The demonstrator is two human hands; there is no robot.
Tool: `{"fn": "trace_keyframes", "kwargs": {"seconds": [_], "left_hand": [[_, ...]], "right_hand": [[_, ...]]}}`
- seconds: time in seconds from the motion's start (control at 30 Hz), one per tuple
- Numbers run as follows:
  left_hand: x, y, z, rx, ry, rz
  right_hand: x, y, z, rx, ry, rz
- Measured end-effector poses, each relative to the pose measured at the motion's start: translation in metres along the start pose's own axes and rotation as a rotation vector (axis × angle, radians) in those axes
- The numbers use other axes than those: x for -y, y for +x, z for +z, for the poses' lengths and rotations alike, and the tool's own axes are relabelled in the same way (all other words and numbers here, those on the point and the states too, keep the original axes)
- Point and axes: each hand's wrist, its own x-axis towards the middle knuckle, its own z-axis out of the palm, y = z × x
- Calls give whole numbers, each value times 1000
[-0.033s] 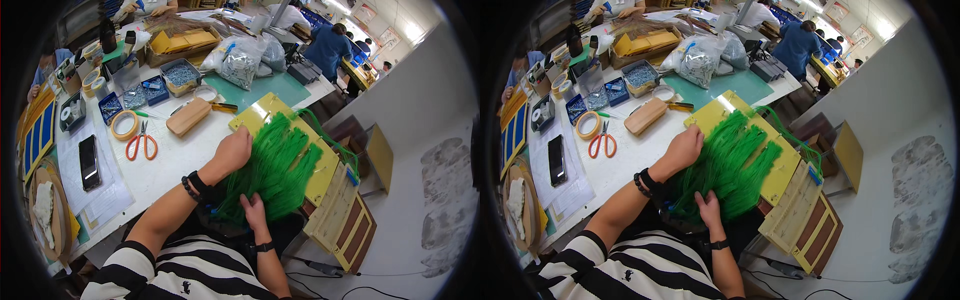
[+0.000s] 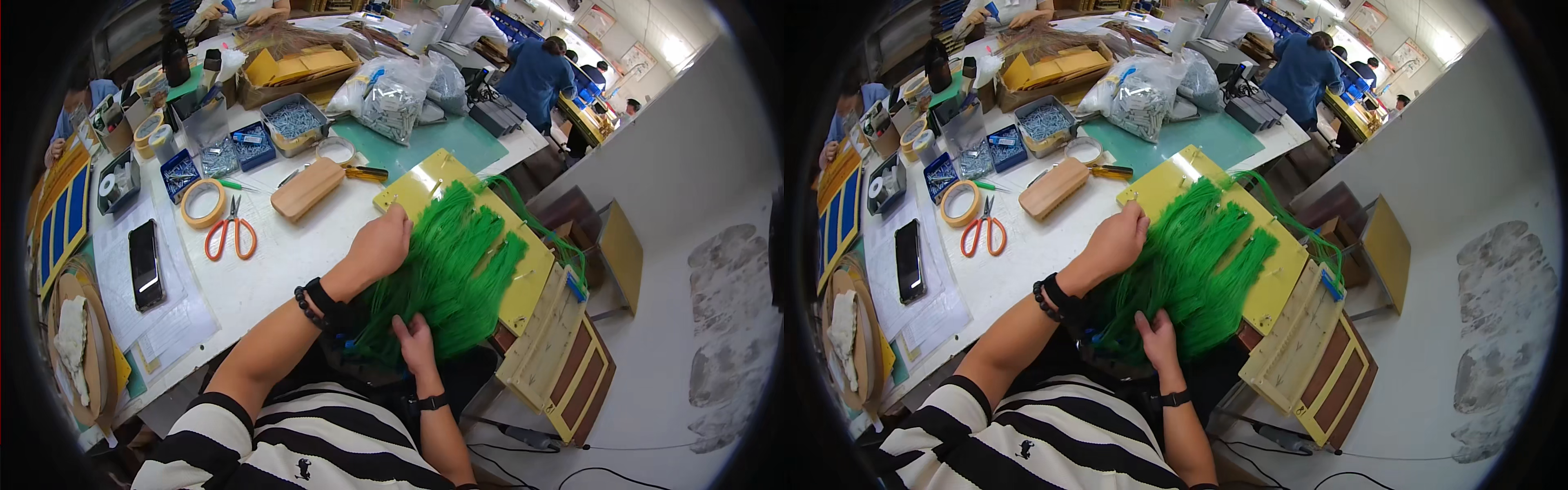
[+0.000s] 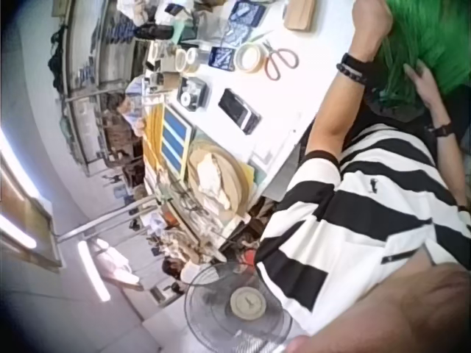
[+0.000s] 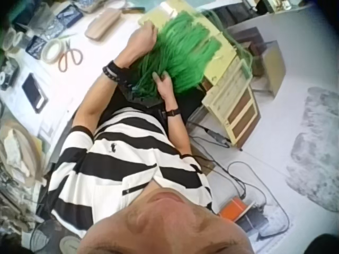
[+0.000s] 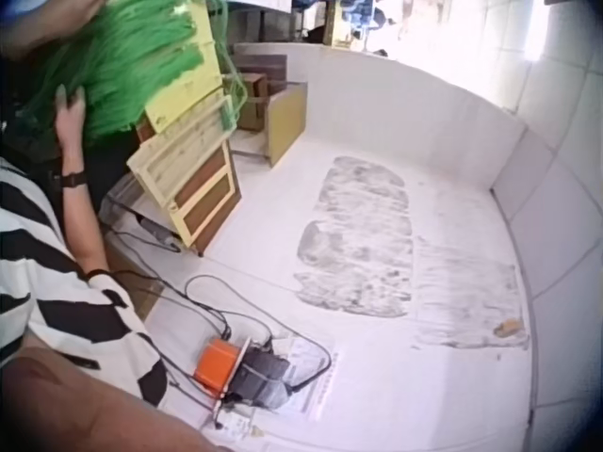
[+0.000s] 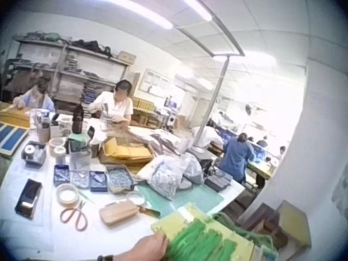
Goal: The recorder uses a comb and a specialized jig to organize and process long green synthetic fiber strands, likely for hair or industrial use.
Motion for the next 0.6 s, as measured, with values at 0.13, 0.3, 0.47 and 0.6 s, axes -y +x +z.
{"fn": "trace_keyframes", "kwargs": {"seconds": [0.13,0.3,0.47,0.6], "left_hand": [[-1,-28,-18,166,-45,-34],[40,-96,-25,257,43,44],[63,-129,-3,9,-46,-8],[51,-120,-8,107,50,50]], "right_hand": [[4,-1,1,-6,67,-38],[-1,-1,-5,43,131,-43],[3,-4,6,49,168,-12],[4,-4,4,42,148,-26]]}}
